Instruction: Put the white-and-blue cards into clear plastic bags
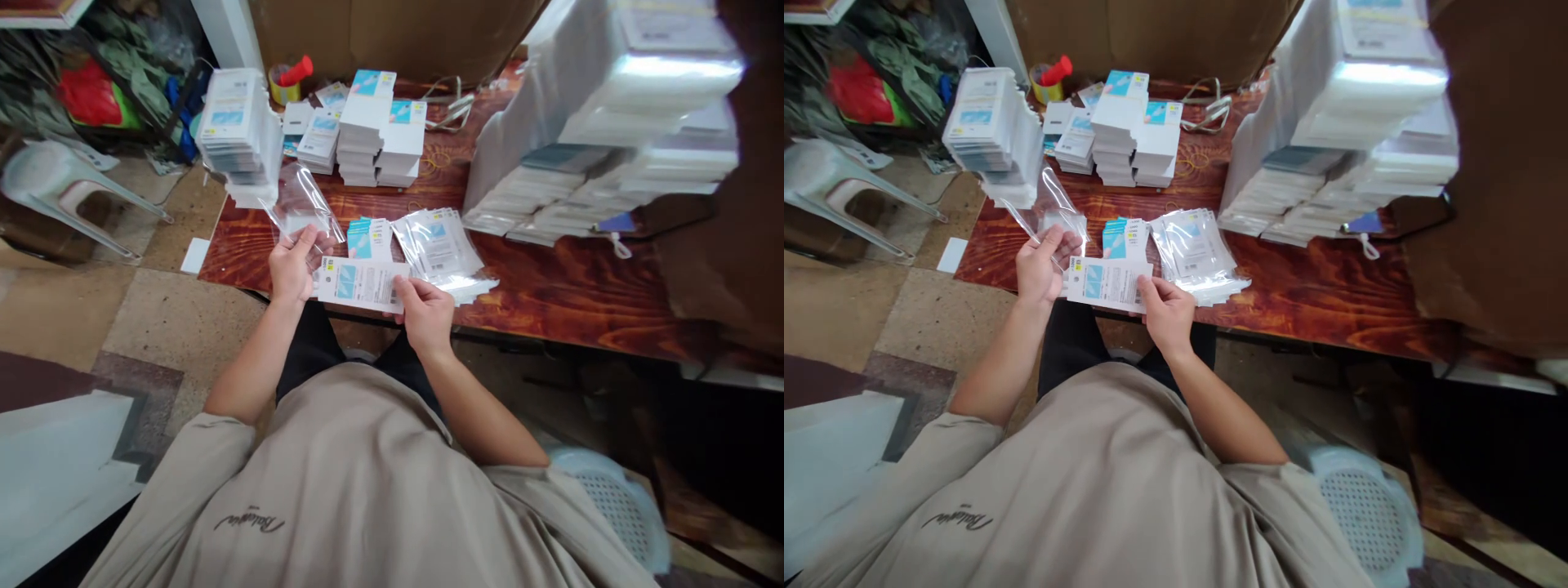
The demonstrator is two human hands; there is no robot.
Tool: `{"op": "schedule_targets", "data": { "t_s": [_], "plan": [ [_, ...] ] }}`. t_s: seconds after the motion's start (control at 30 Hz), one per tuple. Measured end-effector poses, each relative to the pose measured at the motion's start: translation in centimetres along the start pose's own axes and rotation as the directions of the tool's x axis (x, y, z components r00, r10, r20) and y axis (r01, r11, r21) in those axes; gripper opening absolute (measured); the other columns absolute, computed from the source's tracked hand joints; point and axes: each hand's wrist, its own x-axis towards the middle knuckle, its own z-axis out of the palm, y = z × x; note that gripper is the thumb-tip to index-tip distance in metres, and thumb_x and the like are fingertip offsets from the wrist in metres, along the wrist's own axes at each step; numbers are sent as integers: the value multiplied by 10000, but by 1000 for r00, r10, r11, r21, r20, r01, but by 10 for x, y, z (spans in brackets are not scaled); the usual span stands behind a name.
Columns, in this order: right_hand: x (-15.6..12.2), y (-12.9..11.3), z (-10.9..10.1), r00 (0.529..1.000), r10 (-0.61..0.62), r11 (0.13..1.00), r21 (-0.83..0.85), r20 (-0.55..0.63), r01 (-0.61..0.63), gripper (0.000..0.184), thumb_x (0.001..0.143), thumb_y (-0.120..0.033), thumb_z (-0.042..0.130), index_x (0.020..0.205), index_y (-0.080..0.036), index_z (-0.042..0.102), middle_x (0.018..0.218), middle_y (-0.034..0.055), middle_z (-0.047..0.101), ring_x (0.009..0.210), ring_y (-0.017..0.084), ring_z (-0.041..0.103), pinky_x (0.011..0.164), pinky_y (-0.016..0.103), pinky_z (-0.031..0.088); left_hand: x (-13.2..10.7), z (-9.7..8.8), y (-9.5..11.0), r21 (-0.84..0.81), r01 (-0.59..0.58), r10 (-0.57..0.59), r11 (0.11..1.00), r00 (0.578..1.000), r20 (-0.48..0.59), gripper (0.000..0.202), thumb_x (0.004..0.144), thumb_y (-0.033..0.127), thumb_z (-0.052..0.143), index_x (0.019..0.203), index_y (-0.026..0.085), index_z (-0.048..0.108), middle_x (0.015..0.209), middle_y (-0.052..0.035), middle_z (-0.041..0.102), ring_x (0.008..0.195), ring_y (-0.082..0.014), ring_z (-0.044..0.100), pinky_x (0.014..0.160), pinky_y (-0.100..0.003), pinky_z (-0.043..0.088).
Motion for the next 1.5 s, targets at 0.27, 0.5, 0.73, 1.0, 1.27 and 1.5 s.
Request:
{"op": "schedule_targets", "data": {
  "t_s": [0.27,0.5,0.73,1.0,1.27,1.5],
  "plan": [
    [3,19,10,963,-91,992,63,-253,111,475,823,-684,760,781,-212,724,533,-47,563,404,107,495,390,253,411,-19,15,-21,-5,-76,76,997,996,36,370,753,442,902,923,197,683,905,-44,777,863,-188,771,804,-330,620],
    [-3,25,6,995,-33,990,135,-90,45,456,889,-665,721,952,-214,736,672,-24,678,478,152,647,463,291,566,-19,9,-18,2,-69,69,998,995,74,423,675,436,956,917,191,710,877,-34,776,724,-150,737,684,-287,606],
    [-10,15,6,985,-117,991,53,-129,125,446,893,-657,720,931,-215,769,748,13,733,530,180,701,499,317,623,-30,6,0,60,-15,12,998,999,38,433,703,520,922,883,206,684,868,-48,782,794,-188,767,660,-280,601],
    [-15,11,11,997,-80,990,114,20,77,469,881,-689,714,945,-228,774,822,31,770,609,205,735,551,352,653,-44,6,-4,84,-50,43,995,996,78,490,696,577,920,865,194,667,815,-36,775,745,-194,776,645,-280,616],
    [8,4,-7,927,-134,990,1,350,143,483,836,-623,797,635,-206,658,550,-13,617,467,102,492,460,256,420,-54,-2,9,182,77,-131,980,943,306,529,650,549,963,946,158,765,887,-88,807,763,-259,788,626,-342,657],
    [17,1,14,968,-142,989,0,205,145,696,600,-668,934,1097,-245,692,924,6,716,758,156,655,601,263,562,-64,1,3,365,62,-237,929,858,456,513,742,595,894,939,132,793,809,-98,790,638,-239,757,604,-344,649]
  ]
}}
